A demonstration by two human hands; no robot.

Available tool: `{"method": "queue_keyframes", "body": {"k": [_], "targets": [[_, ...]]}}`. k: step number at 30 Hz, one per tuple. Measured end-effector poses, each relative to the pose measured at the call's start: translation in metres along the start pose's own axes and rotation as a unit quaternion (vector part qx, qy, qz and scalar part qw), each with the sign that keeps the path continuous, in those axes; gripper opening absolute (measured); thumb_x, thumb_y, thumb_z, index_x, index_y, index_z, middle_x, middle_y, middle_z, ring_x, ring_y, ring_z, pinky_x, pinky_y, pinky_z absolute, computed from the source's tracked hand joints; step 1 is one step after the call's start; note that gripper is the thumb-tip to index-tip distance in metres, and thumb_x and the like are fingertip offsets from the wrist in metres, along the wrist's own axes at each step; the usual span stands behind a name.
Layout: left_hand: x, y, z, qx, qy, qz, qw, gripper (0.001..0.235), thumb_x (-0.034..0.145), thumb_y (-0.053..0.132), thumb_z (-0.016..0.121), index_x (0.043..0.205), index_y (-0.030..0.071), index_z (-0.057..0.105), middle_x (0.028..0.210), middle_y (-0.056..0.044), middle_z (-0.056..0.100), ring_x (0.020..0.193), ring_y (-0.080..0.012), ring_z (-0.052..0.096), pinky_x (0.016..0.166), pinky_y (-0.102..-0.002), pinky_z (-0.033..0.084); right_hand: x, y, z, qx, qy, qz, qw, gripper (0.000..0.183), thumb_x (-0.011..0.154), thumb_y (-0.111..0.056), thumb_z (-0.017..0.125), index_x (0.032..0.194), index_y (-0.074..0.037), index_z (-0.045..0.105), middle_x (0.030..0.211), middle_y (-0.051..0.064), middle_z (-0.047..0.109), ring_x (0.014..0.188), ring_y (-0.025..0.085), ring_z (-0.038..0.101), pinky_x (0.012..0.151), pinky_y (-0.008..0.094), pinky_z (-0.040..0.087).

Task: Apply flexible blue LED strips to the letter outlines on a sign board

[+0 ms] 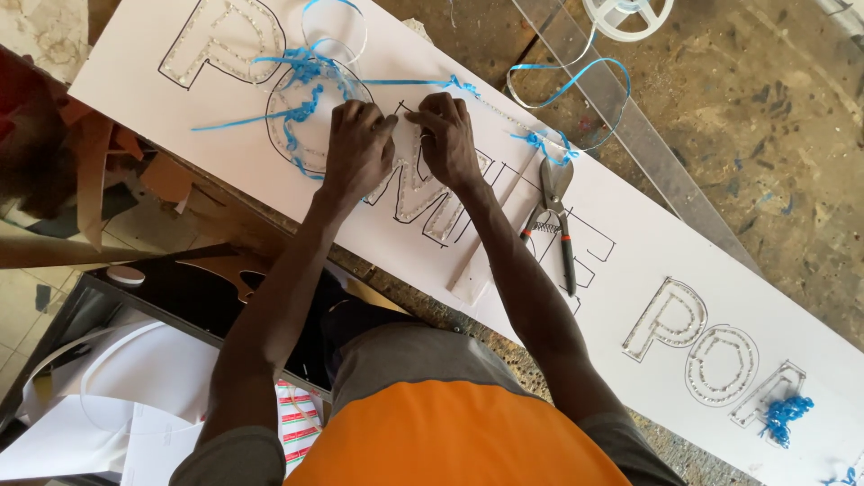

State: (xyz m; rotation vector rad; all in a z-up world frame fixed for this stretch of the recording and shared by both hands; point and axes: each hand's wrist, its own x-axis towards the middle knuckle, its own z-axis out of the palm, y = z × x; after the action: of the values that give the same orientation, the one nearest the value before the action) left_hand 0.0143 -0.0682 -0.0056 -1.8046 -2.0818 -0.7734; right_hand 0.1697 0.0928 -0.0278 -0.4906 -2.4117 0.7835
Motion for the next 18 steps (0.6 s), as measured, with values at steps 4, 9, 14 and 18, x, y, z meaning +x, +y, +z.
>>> {"method": "queue_keyframes", "body": {"k": [4,9,14,18], "targets": [[0.003,0.018,-0.002,0.067,-0.011,-0.028,0.997,0.030,0.086,0.012,0.086,0.115,0.011,0.084,0.101,-0.006,0.063,0.108,-0.0287,0.060,0.096,-0.047,0.049,-0.001,-0.010,-0.006,-0.008,0.001,-0.009,1.000,0.044,0.086,-0.001,0.063,0.119,-0.016,0.087,0.123,0.008,0.064,0.114,0.036,0.061,0.093,0.050,0.052],[0.006,0.029,0.001,0.127,-0.024,-0.010,0.992,0.039,0.075,0.017,0.093,0.111,0.008,0.082,0.101,-0.009,0.059,0.104,-0.0284,0.059,0.095,-0.049,0.050,-0.002,-0.027,-0.013,-0.098,-0.010,-0.045,0.994,0.053,0.089,0.000,0.063,0.133,-0.023,0.081,0.127,0.003,0.061,0.118,0.032,0.058,0.094,0.046,0.051],[-0.006,0.017,-0.001,0.126,-0.064,-0.003,0.990,0.061,0.068,0.014,0.093,0.127,0.010,0.078,0.104,-0.007,0.060,0.100,-0.0300,0.063,0.091,-0.048,0.051,-0.002,-0.037,-0.013,-0.151,-0.034,-0.053,0.987,0.055,0.090,0.001,0.061,0.131,-0.029,0.081,0.126,0.001,0.059,0.118,0.031,0.056,0.092,0.045,0.050],[-0.032,0.003,-0.017,0.038,-0.057,-0.032,0.997,0.045,0.071,-0.005,0.093,0.111,0.010,0.080,0.107,-0.008,0.062,0.102,-0.0315,0.067,0.087,-0.046,0.054,-0.005,-0.036,-0.010,-0.146,-0.032,-0.021,0.989,0.055,0.090,0.002,0.063,0.132,-0.026,0.083,0.130,0.003,0.060,0.123,0.034,0.057,0.095,0.048,0.051]]}}
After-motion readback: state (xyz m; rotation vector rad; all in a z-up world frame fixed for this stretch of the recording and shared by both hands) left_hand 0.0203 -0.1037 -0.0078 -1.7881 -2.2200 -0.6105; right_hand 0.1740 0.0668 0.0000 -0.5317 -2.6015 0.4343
